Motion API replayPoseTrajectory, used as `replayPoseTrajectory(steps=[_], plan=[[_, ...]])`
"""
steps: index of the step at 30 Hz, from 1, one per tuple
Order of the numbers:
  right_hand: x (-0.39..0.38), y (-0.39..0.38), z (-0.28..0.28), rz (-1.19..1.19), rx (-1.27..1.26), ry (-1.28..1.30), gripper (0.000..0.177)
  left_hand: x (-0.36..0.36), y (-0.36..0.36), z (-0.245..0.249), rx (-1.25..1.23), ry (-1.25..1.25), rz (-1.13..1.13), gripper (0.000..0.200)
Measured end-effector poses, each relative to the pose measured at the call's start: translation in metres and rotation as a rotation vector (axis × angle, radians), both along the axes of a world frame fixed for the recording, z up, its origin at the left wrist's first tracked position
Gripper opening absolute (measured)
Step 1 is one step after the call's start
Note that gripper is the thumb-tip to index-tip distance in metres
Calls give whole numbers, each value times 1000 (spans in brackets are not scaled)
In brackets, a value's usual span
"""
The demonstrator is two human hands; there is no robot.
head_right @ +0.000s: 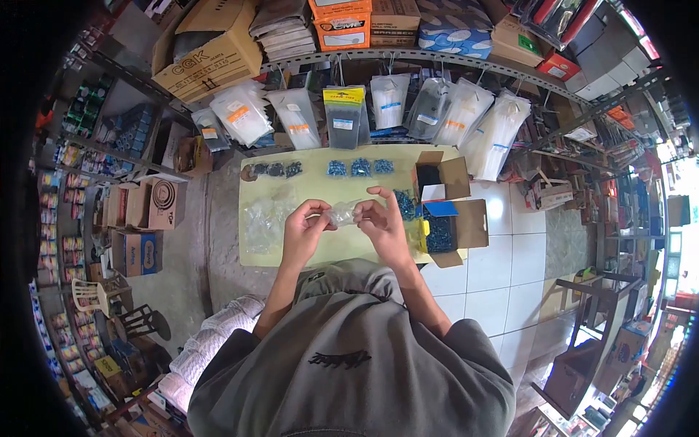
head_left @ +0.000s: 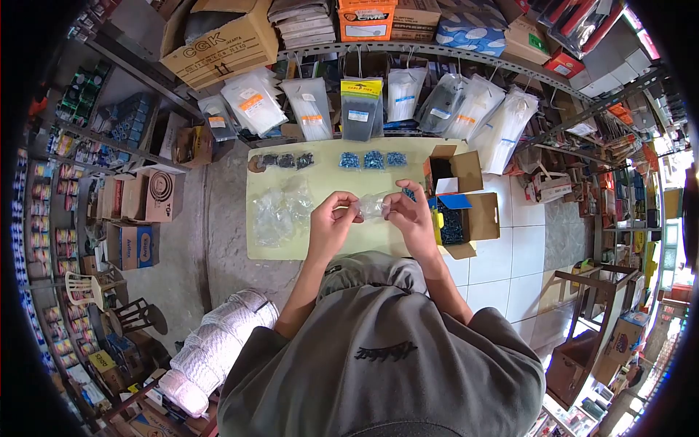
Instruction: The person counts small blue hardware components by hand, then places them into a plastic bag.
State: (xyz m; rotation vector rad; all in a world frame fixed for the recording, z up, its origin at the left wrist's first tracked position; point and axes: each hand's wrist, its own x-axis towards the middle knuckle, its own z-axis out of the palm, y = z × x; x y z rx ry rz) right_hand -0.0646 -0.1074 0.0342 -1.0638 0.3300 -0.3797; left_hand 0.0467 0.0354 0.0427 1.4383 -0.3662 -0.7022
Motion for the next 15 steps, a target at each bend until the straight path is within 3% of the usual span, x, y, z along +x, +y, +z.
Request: replayPoseTrajectory(steps=[4,8,13,15], plan=[[1,5,11,2,-114,-9,63,0,-1,7,3,67,-16,11],[1,2,17,-30,8,58,64,4,0,7,4,161,-34,9],[1,1,13,-57,67,6,61,10,3,-2,-35,500,-47,8],[2,1,13,-62,68,-36,59,8,4,-2,-32,490,-46,8]])
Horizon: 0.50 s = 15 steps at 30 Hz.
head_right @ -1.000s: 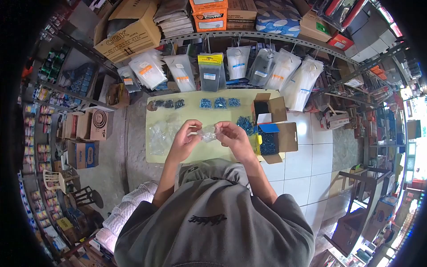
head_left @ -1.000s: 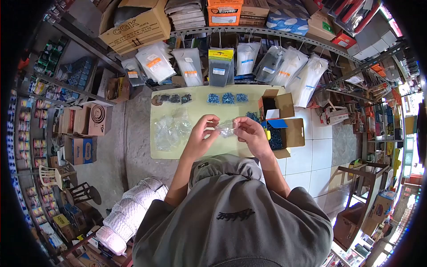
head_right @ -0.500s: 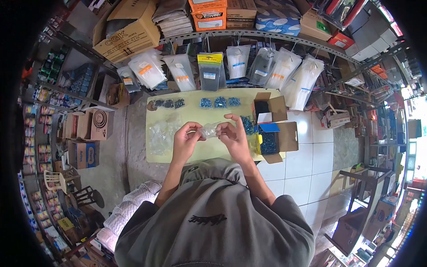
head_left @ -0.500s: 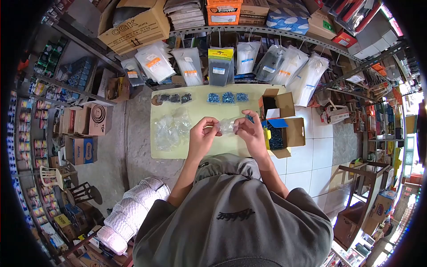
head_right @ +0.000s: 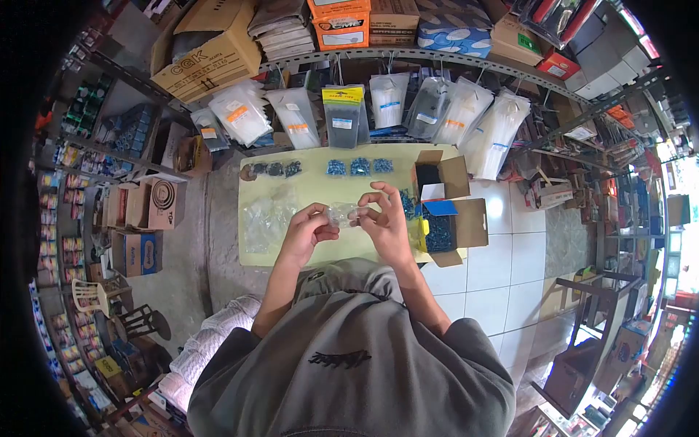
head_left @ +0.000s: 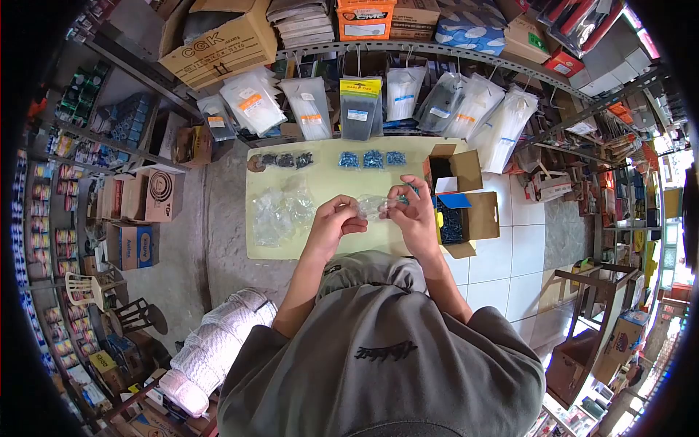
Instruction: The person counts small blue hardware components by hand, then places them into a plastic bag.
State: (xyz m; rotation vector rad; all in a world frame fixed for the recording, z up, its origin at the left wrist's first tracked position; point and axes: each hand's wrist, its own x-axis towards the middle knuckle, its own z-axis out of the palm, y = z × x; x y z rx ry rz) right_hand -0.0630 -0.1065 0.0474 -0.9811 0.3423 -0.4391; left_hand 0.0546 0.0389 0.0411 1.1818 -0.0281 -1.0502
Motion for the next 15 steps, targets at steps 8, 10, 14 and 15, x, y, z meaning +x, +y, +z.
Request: replayPoseTrajectory(steps=[8,10,14,15], plan=[[4,0,8,-74,-135,113,54,-7,-2,8,46,-233,-10,7],[3,-3,9,-86,-65,61,49,-4,1,4,35,-287,-13,9],[2,-3,3,-114,-45,36,49,-5,2,4,51,-242,-54,11],[2,-2,0,-115,-99,39,48,-9,0,4,101,-414,-29,18]])
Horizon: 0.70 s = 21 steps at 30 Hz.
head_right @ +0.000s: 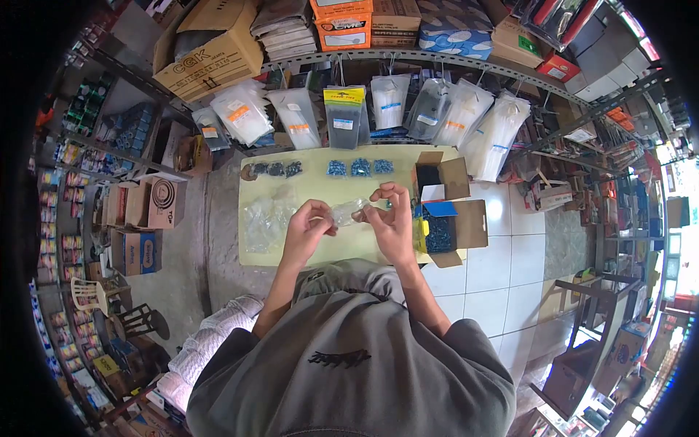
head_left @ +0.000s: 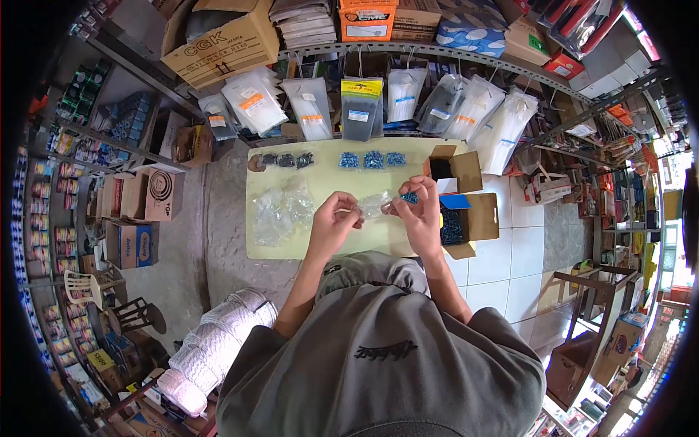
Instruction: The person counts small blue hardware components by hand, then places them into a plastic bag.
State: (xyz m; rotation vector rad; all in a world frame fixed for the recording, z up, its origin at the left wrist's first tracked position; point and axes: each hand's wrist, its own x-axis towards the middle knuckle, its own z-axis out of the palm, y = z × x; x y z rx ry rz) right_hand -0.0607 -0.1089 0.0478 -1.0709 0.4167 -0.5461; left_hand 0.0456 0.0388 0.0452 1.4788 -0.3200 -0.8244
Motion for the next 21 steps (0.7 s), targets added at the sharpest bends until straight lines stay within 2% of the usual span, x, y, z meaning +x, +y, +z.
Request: replayPoseTrajectory(steps=[1,2,4,5,6,8,10,17,19,21], plan=[[0,0,-1,-1,-54,5,46,-3,-2,1,42,-174,25,26],[0,1,0,-3,-54,5,46,-4,-3,2,42,-175,24,26],[0,2,2,47,-100,34,42,-6,-3,13,103,-829,-30,40],[-1,3,2,47,-99,35,42,-7,-3,18,75,-958,-56,37],[-1,2,2,71,-158,70,40,-7,-2,16,76,-957,-55,37],[0,1,2,98,-217,104,38,-5,-1,12,7,-1126,-111,28],[-1,0,1,68,-58,88,36,-4,-1,13,-8,-1156,-105,24],[-3,1,5,-28,-129,81,35,-9,2,7,-116,-1069,-31,21],[-3,-2,8,13,16,3,43,-8,3,8,-141,-1042,-2,21],[-5,0,12,74,-59,-35,48,-6,4,12,-120,-976,112,21]])
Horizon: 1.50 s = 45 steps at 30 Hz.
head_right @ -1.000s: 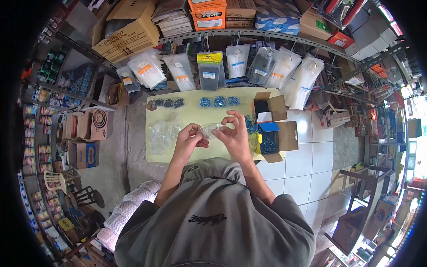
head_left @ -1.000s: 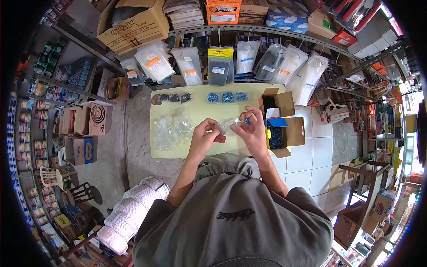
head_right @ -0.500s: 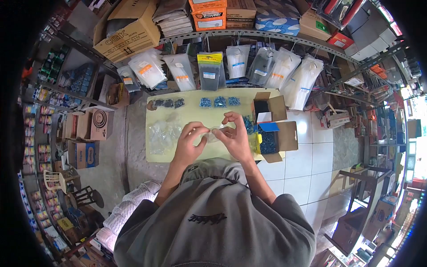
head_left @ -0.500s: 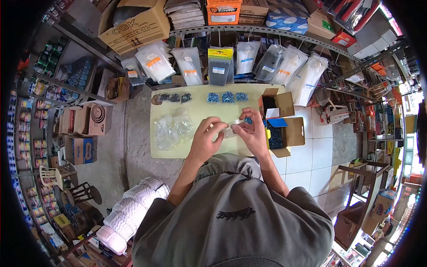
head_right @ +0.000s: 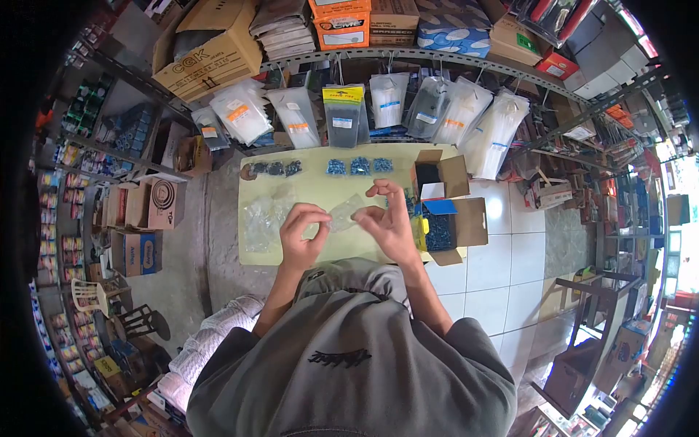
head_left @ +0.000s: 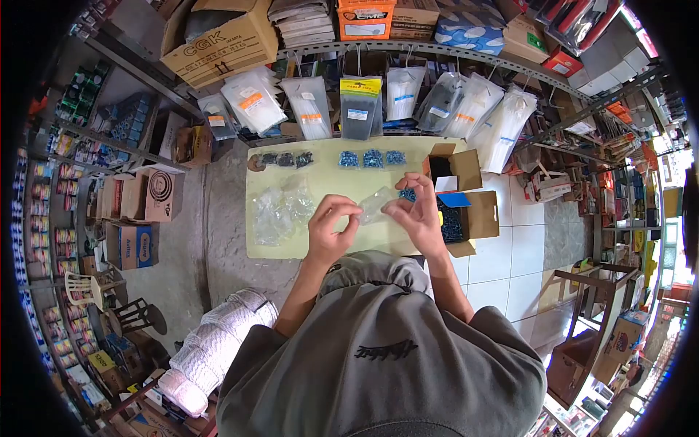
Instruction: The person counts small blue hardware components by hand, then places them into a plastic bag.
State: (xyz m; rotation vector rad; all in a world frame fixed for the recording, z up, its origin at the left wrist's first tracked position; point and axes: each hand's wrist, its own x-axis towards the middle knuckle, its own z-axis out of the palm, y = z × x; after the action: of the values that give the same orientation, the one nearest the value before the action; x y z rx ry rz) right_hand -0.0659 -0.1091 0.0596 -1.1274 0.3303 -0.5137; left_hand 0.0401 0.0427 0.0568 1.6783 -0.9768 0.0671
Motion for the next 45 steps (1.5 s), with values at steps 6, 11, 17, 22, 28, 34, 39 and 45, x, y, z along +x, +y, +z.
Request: replayPoseTrajectory(steps=[6,11,17,22,28,34,39,45], plan=[[0,2,4,31,-136,48,63,2,-4,-6,-94,486,-66,18],[1,1,3,-16,-95,5,63,3,-2,-11,-70,1015,-91,14],[2,8,2,35,-63,11,65,0,-1,-12,-93,1129,-106,14],[0,1,1,105,-31,90,67,9,3,-13,-38,1366,-123,12],[1,0,-3,169,40,54,60,6,1,-18,-37,1352,-42,15],[3,3,-10,56,-1,91,49,-8,2,-15,-170,892,-151,32],[5,3,-8,12,9,139,45,-1,5,-1,152,-82,-8,32],[5,1,-9,-6,3,137,44,0,4,2,218,79,-60,21]])
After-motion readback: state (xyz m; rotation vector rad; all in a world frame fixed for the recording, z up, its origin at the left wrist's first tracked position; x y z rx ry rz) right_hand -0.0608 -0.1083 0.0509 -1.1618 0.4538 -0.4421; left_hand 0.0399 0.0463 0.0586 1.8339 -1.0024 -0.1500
